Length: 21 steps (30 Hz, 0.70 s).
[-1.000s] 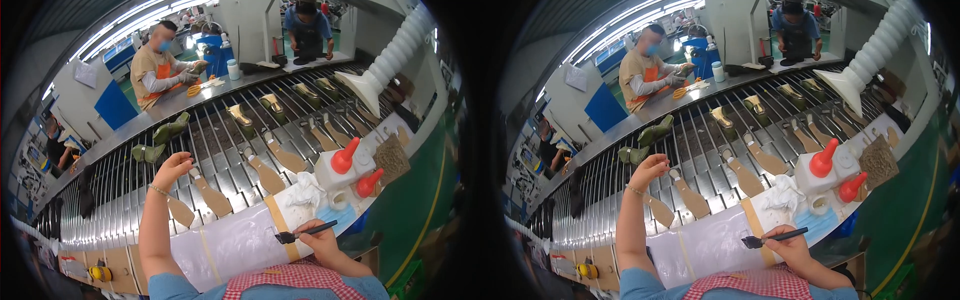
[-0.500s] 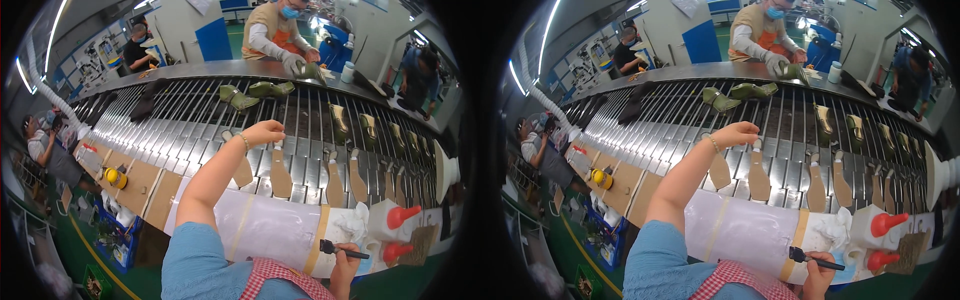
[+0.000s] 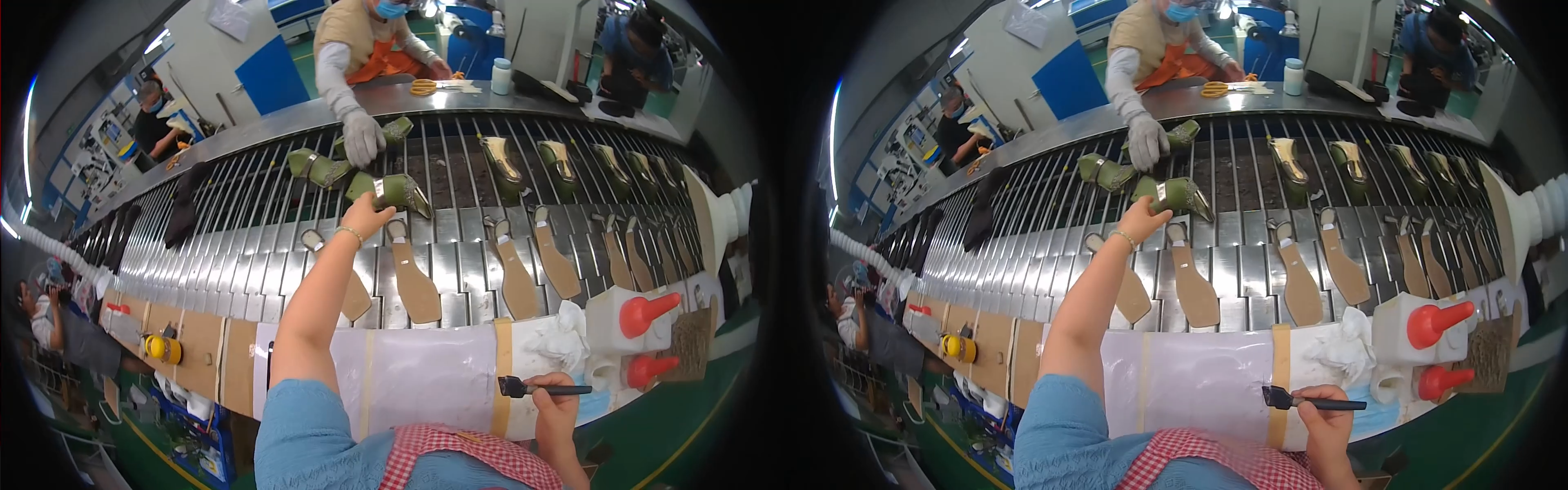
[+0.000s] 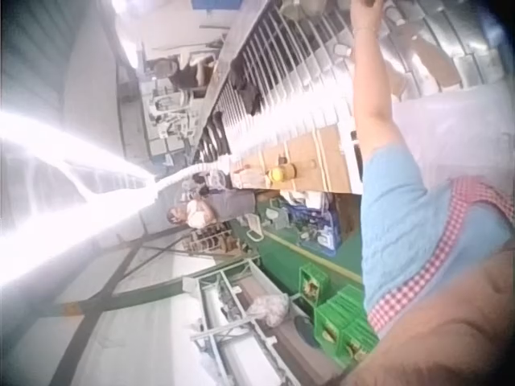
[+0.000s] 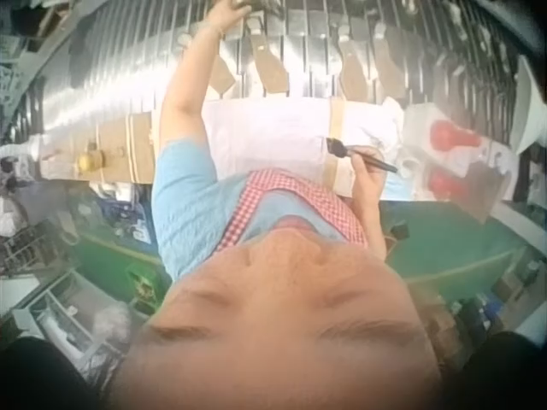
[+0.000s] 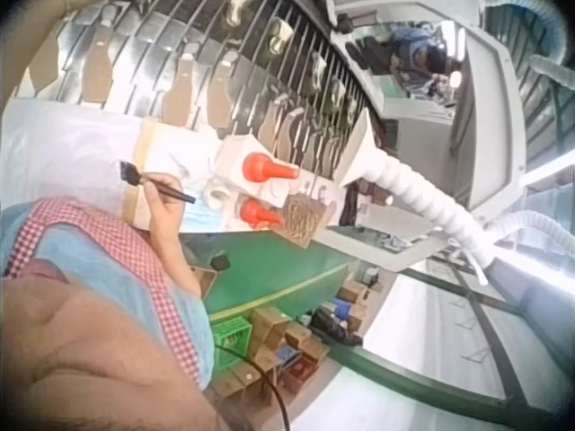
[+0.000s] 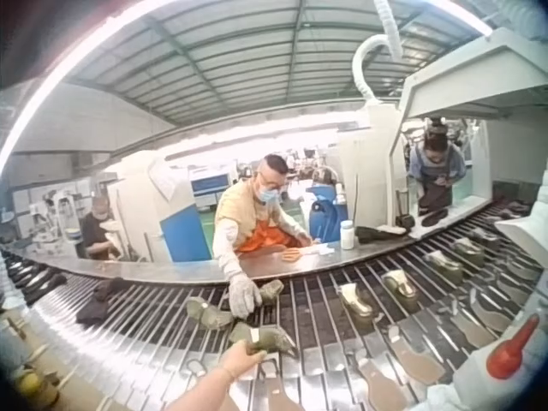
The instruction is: Applying adhesive to shoe components using a brush on a factory assembly line.
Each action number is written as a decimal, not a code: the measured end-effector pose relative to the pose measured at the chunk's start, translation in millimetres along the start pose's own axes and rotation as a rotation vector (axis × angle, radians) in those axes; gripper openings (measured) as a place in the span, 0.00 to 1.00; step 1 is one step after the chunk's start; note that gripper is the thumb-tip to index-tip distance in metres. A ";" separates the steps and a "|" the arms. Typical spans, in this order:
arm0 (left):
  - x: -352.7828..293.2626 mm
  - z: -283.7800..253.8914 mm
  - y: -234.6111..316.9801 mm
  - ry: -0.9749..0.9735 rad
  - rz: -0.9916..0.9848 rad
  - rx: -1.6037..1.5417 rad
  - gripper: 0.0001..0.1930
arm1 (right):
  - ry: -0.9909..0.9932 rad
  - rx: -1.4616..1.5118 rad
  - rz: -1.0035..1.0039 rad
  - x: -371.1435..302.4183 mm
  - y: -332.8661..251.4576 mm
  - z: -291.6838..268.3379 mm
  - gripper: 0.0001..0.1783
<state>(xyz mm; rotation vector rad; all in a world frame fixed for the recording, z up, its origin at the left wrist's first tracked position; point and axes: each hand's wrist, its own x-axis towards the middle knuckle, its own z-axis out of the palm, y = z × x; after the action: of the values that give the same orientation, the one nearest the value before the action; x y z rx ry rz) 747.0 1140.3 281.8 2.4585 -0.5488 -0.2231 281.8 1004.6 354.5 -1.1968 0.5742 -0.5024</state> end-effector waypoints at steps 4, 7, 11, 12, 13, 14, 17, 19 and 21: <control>8.9 27.6 48.1 0.102 0.003 0.284 0.47 | -0.002 -0.002 0.012 6.7 7.2 -5.7 0.10; 23.8 49.6 89.9 0.066 0.009 0.339 0.49 | 0.039 -0.026 0.058 11.0 6.6 -2.5 0.10; 55.0 87.7 87.0 0.130 -0.014 0.383 0.53 | 0.024 -0.007 0.069 17.8 14.9 -8.6 0.10; 63.0 94.3 87.7 0.132 -0.017 0.392 0.52 | 0.018 0.016 0.075 18.0 14.2 -10.6 0.10; 68.4 98.1 87.7 0.135 -0.027 0.406 0.52 | 0.007 0.042 0.084 17.9 13.9 -13.2 0.09; 71.8 102.5 87.7 0.134 -0.070 0.386 0.50 | 0.033 0.049 0.067 17.7 14.1 -16.4 0.09; 78.3 109.0 84.5 0.149 -0.118 0.336 0.45 | 0.057 0.068 0.046 15.5 15.9 -23.4 0.09; 76.9 104.9 83.1 0.166 -0.125 0.307 0.42 | 0.063 0.072 0.089 15.4 16.1 -26.9 0.09; 69.3 90.0 85.0 0.204 -0.086 0.260 0.39 | 0.054 0.080 0.058 13.9 15.6 -29.2 0.09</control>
<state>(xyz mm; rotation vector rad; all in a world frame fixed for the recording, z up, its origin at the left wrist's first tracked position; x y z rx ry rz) 755.8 1000.8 257.8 2.7183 -0.4053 0.0698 274.1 979.4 330.0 -1.0907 0.6272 -0.5052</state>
